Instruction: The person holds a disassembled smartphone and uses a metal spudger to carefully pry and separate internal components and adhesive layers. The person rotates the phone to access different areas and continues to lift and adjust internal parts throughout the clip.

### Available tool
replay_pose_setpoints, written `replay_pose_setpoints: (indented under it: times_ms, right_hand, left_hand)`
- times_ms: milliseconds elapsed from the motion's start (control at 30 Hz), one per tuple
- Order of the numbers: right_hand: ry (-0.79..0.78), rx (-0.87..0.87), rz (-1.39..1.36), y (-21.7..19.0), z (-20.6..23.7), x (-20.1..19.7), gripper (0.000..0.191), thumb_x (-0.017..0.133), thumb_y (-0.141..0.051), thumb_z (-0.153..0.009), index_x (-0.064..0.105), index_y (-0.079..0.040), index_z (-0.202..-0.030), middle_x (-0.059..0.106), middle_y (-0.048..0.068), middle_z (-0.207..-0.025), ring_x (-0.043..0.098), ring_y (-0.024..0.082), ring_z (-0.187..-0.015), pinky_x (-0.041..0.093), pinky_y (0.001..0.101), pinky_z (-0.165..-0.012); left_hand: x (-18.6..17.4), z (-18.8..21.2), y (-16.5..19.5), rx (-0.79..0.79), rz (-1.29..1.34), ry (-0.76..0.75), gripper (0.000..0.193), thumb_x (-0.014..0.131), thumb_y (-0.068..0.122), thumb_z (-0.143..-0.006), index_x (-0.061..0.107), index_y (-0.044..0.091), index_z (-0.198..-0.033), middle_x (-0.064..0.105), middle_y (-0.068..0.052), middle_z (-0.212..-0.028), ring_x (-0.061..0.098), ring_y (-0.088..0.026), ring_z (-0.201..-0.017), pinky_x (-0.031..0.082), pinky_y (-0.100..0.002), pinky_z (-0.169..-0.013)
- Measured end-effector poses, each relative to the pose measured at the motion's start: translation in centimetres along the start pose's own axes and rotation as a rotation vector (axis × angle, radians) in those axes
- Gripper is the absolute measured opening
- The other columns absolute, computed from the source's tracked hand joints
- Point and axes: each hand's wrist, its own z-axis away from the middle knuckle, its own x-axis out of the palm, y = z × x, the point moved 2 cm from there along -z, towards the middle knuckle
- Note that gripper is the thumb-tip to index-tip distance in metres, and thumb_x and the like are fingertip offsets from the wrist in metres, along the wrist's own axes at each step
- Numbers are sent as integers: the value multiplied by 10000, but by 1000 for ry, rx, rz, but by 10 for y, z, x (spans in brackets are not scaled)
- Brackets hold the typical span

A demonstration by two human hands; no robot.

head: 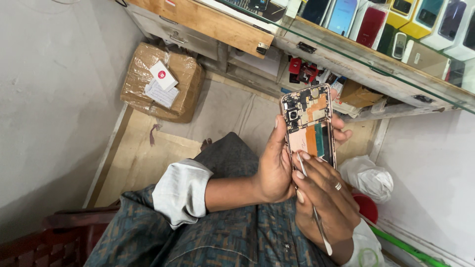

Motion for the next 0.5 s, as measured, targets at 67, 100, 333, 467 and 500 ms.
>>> replay_pose_setpoints:
  times_ms: [67, 100, 333, 467, 500]
  right_hand:
    - [-28, -22, 10, 1, -1, -3, 174, 588, -13, -978, 686, 56, -1104, 714, 233, -1141, 722, 379, -1162, 573, 492, -1052]
    - [-40, -30, 22, 1, -1, -4, 174, 590, -15, -980, 687, 53, -1107, 716, 235, -1144, 723, 379, -1159, 569, 491, -1051]
    - [-75, -36, 94, -5, -4, -9, 191, 595, -37, -980, 702, 43, -1116, 723, 241, -1133, 728, 381, -1138, 561, 479, -1030]
    - [-54, -53, 107, -6, -3, -9, 193, 597, -45, -967, 706, 42, -1099, 727, 243, -1112, 731, 379, -1123, 566, 470, -1010]
    - [-49, -51, 104, -6, -2, -8, 193, 592, -39, -966, 706, 45, -1098, 729, 241, -1111, 732, 378, -1122, 567, 472, -1011]
  left_hand:
    - [1, 0, 0, 0, 26, -26, 777, 211, 608, -1207, 255, -37, -1638, 590, -155, -1299, 588, -266, -1271, 438, -392, -1182]
    - [1, 0, 0, 0, 35, -41, 764, 216, 610, -1215, 249, -32, -1627, 586, -151, -1276, 590, -261, -1267, 442, -387, -1179]
    - [3, 1, -1, -53, 96, -95, 794, 249, 642, -1209, 206, -20, -1646, 581, -139, -1262, 581, -228, -1226, 457, -352, -1156]
    - [6, 0, -1, -29, 55, -116, 794, 259, 624, -1208, 198, -41, -1637, 578, -141, -1259, 598, -235, -1261, 458, -360, -1172]
    - [7, 0, -1, -25, 54, -114, 788, 262, 613, -1206, 196, -44, -1637, 577, -141, -1259, 595, -231, -1265, 455, -359, -1182]
